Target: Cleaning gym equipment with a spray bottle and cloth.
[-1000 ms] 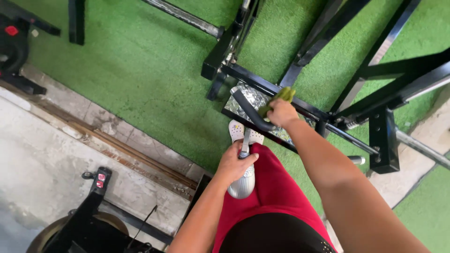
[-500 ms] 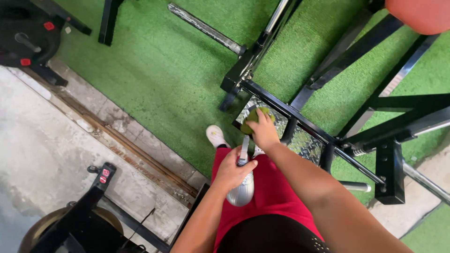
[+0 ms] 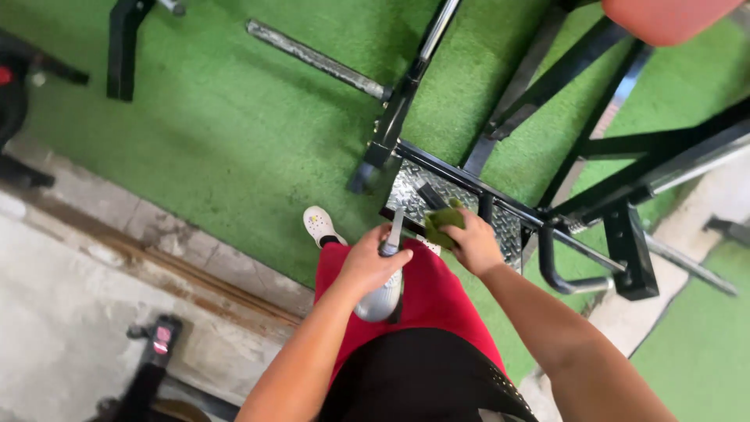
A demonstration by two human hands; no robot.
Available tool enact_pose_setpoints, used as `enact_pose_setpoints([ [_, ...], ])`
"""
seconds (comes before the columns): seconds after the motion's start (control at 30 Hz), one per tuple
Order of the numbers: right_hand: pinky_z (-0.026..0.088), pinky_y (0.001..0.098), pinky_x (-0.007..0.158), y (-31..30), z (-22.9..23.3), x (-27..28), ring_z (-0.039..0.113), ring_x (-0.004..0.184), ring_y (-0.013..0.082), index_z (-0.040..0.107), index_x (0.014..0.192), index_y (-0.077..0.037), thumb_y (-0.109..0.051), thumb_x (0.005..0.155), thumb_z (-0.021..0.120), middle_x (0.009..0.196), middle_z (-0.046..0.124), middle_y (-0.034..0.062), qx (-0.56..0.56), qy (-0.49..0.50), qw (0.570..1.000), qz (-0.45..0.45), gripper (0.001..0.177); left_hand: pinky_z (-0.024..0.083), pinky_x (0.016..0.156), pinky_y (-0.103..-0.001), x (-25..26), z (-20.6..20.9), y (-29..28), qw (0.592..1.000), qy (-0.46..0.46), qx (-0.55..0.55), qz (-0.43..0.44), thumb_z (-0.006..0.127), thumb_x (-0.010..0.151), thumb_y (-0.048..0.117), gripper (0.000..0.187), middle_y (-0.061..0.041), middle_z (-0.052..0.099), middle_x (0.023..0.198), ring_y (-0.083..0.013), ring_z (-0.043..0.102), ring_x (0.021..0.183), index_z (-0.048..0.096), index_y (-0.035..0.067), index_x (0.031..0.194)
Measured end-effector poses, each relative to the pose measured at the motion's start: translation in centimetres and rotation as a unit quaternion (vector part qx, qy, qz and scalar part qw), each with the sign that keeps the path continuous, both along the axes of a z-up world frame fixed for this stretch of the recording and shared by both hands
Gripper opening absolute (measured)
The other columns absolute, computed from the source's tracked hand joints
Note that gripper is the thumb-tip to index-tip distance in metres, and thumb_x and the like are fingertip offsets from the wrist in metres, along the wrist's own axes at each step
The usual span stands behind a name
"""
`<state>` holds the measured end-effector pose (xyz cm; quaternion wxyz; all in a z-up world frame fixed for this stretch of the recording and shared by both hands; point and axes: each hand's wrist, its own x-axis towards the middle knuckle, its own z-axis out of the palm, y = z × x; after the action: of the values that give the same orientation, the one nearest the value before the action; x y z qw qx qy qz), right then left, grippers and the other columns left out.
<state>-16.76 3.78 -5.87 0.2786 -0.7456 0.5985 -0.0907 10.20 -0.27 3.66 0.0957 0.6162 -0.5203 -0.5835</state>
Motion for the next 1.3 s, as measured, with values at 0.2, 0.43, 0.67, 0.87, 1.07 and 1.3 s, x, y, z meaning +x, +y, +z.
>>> enact_pose_setpoints([
  [0.2, 0.047, 0.0463, 0.111, 4.5, -1.7, -0.1, 0.053, 0.131, 0.0408, 0.075, 0.108, -0.025, -0.003, 0.062, 0.074, 0.144, 0.053, 0.0150, 0.009, 0.122, 0.992, -0.029, 0.050, 0.048, 0.103, -0.037, 9.0, 1.7, -6.1, 0.997, -0.030, -0.037, -0.064, 0.082, 0.074, 0.044, 0.079, -0.017, 0.066, 0.132, -0.0292, 0.062, 0.124, 0.058, 0.009, 0.139],
  [0.43, 0.044, 0.0513, 0.109, 0.1, -4.1, 7.3, 0.048, 0.130, 0.0498, 0.066, 0.128, -0.019, -0.014, 0.077, 0.077, 0.144, 0.050, 0.0263, -0.003, 0.041, 0.950, -0.311, 0.052, 0.052, 0.101, -0.036, 16.2, 0.8, -10.9, 0.996, -0.020, -0.013, -0.091, 0.078, 0.072, 0.047, 0.079, -0.015, 0.070, 0.130, -0.0279, 0.069, 0.117, 0.058, 0.008, 0.139],
  [0.67, 0.045, 0.0456, 0.113, -11.0, -1.2, 14.6, 0.055, 0.130, 0.0397, 0.052, 0.145, -0.009, -0.011, 0.086, 0.074, 0.139, 0.057, 0.0216, -0.060, -0.144, 0.908, -0.389, 0.062, 0.050, 0.099, -0.038, 14.5, -2.8, -13.7, 0.980, -0.039, -0.021, -0.194, 0.081, 0.074, 0.044, 0.075, -0.017, 0.067, 0.129, -0.0304, 0.066, 0.117, 0.060, 0.008, 0.136],
  [0.87, 0.038, 0.0493, 0.116, -16.1, -6.3, 17.5, 0.045, 0.139, 0.0470, 0.053, 0.147, -0.012, -0.026, 0.092, 0.078, 0.153, 0.039, 0.0288, -0.051, -0.067, 0.916, -0.392, 0.062, 0.052, 0.100, -0.037, 12.0, -1.7, -16.0, 0.974, -0.023, 0.030, -0.224, 0.077, 0.073, 0.048, 0.077, -0.015, 0.070, 0.128, -0.0284, 0.069, 0.116, 0.060, 0.009, 0.136],
  [1.07, 0.039, 0.0506, 0.114, -20.2, -13.9, 16.9, 0.044, 0.139, 0.0490, 0.057, 0.146, -0.018, -0.037, 0.094, 0.069, 0.156, 0.036, 0.0324, 0.096, -0.036, 0.916, -0.389, 0.056, 0.048, 0.105, -0.038, 10.5, -6.6, -19.3, 0.964, -0.013, 0.048, -0.263, 0.079, 0.073, 0.047, 0.081, -0.017, 0.064, 0.136, -0.0302, 0.063, 0.124, 0.056, 0.008, 0.140],
  [1.3, 0.044, 0.0489, 0.107, -29.6, -22.4, 11.7, 0.050, 0.130, 0.0479, 0.059, 0.139, -0.016, -0.031, 0.090, 0.071, 0.149, 0.045, 0.0289, 0.147, -0.037, 0.900, -0.408, 0.052, 0.050, 0.105, -0.037, 8.0, -14.8, -28.0, 0.955, 0.007, 0.109, -0.277, 0.077, 0.076, 0.048, 0.075, -0.016, 0.069, 0.132, -0.0295, 0.067, 0.122, 0.060, 0.007, 0.136],
])
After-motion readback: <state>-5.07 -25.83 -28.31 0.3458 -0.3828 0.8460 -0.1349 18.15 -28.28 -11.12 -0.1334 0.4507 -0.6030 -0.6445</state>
